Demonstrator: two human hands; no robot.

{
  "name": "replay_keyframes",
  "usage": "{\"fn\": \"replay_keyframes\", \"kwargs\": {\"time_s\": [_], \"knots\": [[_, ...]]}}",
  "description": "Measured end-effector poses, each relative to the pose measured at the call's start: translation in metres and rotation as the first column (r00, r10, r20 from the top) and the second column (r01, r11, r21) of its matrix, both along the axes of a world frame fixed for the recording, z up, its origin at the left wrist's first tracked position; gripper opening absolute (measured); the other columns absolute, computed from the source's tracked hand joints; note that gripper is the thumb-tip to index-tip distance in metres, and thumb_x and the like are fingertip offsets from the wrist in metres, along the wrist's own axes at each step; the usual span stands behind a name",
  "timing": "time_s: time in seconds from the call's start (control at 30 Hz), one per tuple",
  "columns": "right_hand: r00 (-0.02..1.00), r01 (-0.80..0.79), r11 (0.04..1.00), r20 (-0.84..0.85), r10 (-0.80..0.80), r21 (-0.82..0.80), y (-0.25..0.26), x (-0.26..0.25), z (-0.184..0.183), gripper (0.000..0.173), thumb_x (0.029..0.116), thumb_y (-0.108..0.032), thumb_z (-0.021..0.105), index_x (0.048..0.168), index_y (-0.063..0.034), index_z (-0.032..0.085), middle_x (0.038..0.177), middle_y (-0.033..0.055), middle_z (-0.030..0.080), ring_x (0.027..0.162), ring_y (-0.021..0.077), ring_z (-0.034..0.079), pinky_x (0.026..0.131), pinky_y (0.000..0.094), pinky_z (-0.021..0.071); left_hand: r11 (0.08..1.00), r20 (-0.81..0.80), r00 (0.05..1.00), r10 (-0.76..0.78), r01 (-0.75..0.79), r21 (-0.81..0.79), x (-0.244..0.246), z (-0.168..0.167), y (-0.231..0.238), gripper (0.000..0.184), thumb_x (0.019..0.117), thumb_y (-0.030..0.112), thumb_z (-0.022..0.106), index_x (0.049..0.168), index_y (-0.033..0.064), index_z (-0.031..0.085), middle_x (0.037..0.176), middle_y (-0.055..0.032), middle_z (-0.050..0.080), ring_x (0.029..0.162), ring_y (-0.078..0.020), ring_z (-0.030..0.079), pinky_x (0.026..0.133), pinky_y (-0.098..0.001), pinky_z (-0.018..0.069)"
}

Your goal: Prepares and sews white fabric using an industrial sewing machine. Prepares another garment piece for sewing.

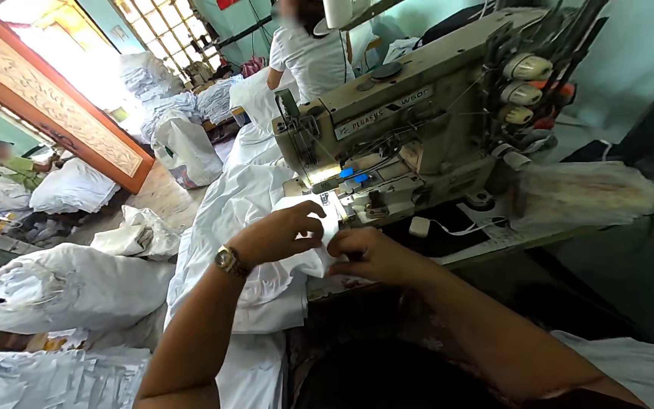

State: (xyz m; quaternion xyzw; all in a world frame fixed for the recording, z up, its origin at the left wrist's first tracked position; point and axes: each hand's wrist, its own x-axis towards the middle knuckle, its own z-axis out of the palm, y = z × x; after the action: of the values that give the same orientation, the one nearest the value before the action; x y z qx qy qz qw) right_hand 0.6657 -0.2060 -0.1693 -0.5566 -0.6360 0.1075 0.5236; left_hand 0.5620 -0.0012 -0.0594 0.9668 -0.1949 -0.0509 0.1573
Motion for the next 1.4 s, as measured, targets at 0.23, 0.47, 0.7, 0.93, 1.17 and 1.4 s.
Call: {"fn": "replay_keyframes", "kwargs": {"time_s": [0.23,0.47,0.7,0.93,1.17,1.4], "knots": [[0.962,0.269,0.937,0.016,-0.273,-0.221,0.036,0.04,-0.007,0.017,0.0935,-0.019,0.075,0.095,-0.0028,0.073,0.084,0.0099,0.069,0.08,0.0201,0.066,0.078,0.0435,0.055,0.936,0.085,0.964,0.253,-0.266,0.232,-0.004,0.063,0.023,0.015,0.096,0.021,0.072,0.097,0.0073,0.067,0.08,-0.0058,0.064,0.071,-0.0185,0.061,0.066,-0.0409,0.0526],[0.958,0.256,0.921,-0.05,-0.282,-0.293,0.032,0.031,0.002,0.026,0.0939,-0.028,0.076,0.086,-0.0036,0.072,0.071,0.005,0.063,0.066,0.0124,0.057,0.066,0.0353,0.0483,0.819,0.175,0.946,0.274,-0.325,0.474,-0.006,0.064,0.004,0.021,0.0939,0.031,0.075,0.1,0.0113,0.076,0.094,-0.0084,0.066,0.091,-0.0275,0.066,0.08,-0.0513,0.054],[0.985,0.003,0.997,-0.174,-0.016,-0.072,-0.007,-0.014,0.03,0.029,0.0927,-0.032,0.076,0.086,-0.0048,0.07,0.071,-0.0055,0.058,0.059,-0.0051,0.048,0.054,0.0118,0.0406,0.996,0.065,0.997,0.04,-0.046,0.083,-0.003,0.044,-0.009,0.026,0.0914,0.009,0.072,0.117,0.0112,0.074,0.118,-0.0063,0.069,0.088,-0.0163,0.068,0.072,-0.0338,0.0592],[0.976,0.02,0.993,-0.213,-0.044,-0.114,-0.001,-0.001,0.022,0.022,0.0926,-0.028,0.076,0.089,-0.0066,0.072,0.074,-0.0061,0.063,0.061,-0.0055,0.053,0.056,0.0123,0.045,0.987,-0.038,0.992,-0.123,0.126,0.096,0.005,0.036,-0.009,0.013,0.0942,0.008,0.063,0.097,0.0033,0.075,0.11,-0.0076,0.071,0.089,-0.0136,0.068,0.077,-0.0314,0.0584],[0.944,0.166,0.968,-0.254,-0.211,-0.188,0.02,0.024,-0.015,0.021,0.093,-0.028,0.075,0.093,-0.007,0.075,0.084,-0.0019,0.069,0.071,-0.0003,0.06,0.067,0.0185,0.0523,0.995,-0.077,0.992,-0.097,0.098,0.009,0.005,0.062,0.011,0.019,0.0943,0.027,0.07,0.094,0.0085,0.074,0.087,0.0014,0.065,0.066,-0.0016,0.054,0.056,-0.0172,0.0443],[0.956,0.122,0.974,-0.243,-0.166,-0.189,0.016,0.023,-0.044,0.023,0.0919,-0.028,0.077,0.097,-0.0047,0.076,0.098,0.0023,0.072,0.086,-0.0003,0.063,0.08,0.0188,0.0519,0.855,-0.004,0.986,0.164,-0.14,0.5,0.006,0.025,-0.017,0.021,0.0935,0.026,0.073,0.085,0.0072,0.074,0.09,-0.011,0.067,0.086,-0.0292,0.068,0.074,-0.0522,0.056]]}}
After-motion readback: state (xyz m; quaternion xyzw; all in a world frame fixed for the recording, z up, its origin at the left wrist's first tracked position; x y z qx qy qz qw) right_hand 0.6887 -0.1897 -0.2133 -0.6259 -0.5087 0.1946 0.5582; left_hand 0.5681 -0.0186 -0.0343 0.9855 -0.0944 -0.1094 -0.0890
